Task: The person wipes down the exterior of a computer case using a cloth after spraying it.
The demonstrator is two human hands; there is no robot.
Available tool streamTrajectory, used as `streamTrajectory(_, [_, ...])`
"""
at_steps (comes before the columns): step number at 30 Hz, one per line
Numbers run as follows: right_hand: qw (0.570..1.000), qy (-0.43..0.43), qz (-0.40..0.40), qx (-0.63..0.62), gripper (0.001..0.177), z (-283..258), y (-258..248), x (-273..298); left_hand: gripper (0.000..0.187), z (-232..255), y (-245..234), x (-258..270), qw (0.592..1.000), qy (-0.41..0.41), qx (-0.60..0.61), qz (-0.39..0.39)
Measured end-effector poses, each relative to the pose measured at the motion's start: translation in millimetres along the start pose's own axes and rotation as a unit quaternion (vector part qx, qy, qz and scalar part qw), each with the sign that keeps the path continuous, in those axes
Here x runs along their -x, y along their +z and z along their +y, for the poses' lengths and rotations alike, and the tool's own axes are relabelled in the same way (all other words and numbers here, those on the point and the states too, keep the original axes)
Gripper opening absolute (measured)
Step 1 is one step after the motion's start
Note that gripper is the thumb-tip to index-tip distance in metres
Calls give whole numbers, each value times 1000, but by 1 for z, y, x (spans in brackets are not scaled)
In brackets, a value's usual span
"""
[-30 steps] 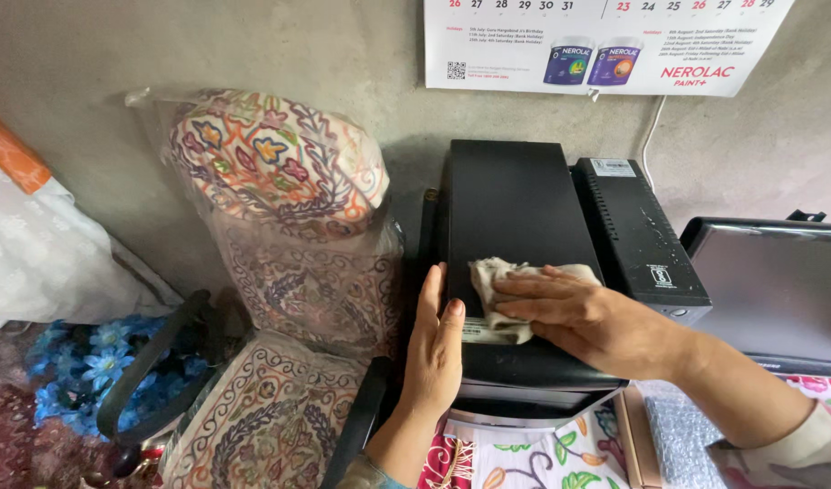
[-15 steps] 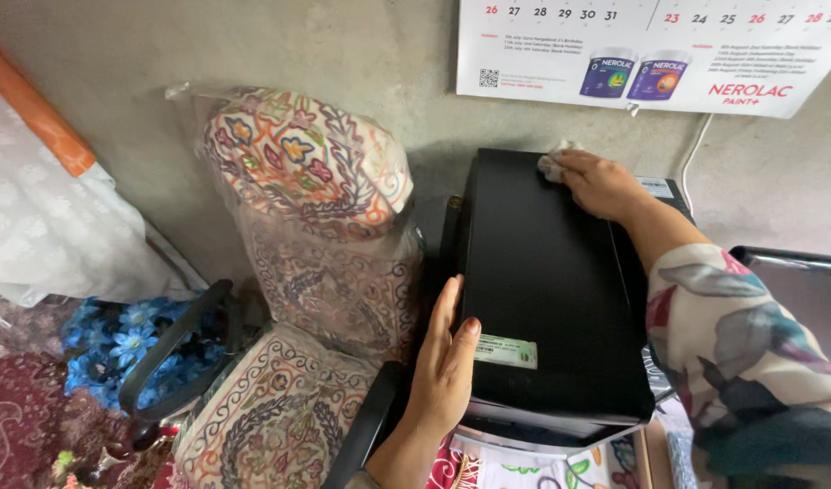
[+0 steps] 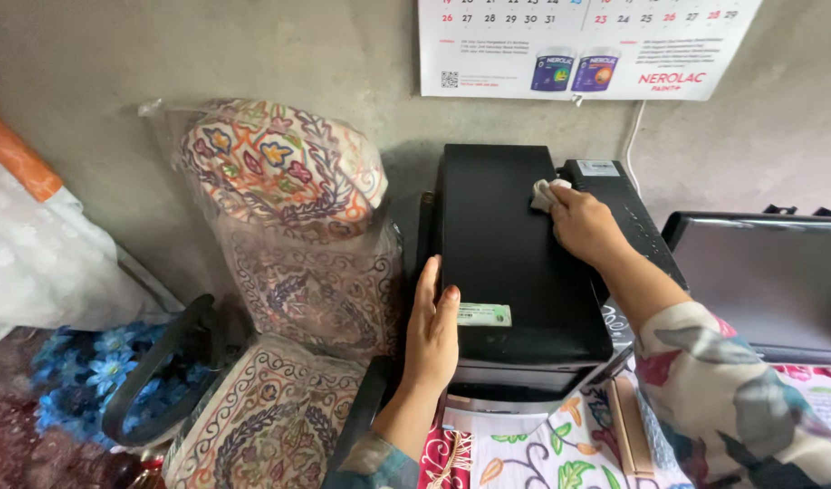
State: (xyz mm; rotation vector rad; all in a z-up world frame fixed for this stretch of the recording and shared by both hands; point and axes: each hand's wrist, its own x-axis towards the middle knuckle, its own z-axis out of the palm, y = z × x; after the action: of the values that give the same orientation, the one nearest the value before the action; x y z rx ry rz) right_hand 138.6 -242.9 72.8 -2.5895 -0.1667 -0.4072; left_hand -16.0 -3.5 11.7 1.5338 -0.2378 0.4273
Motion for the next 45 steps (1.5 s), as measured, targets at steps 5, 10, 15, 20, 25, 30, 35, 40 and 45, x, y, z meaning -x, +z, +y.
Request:
streamTrajectory(5, [999,7,11,-40,41,-16,-22,72,64,-9,0,-3,1000,-5,5,3])
streamTrajectory(10, [986,111,-47,-116,44,-34,-51,138,64,-12,-1,-6,1000,-3,-8,-16])
streamTrajectory(15, [995,-98,16,2,34,-47,-71,179,64,-13,0,-10,1000,17,-6,-21])
streamTrajectory(20, [985,-80,125,84,30,-96,-45,220,70,-13,-3,-13,996,-23,59,-62])
streamTrajectory(25, [954,-111,238,144,38,-136,-20,232,76,-6,-11,3,985,-86,117,-94])
streamTrajectory(30, [954,-145,245,95,43,-183,20,231,79,8,-21,31,937,-183,281,-103])
streamTrajectory(35, [931,-288,181,131,57,-179,40,244,79,7,-29,54,834,-221,495,-97])
streamTrajectory(40, [920,-223,283,151,53,-107,36,249,82,-2,-32,65,921,-145,336,-136])
streamTrajectory(45, [923,-109,368,13,59,-92,51,256,83,-2,-45,84,943,-184,234,-147])
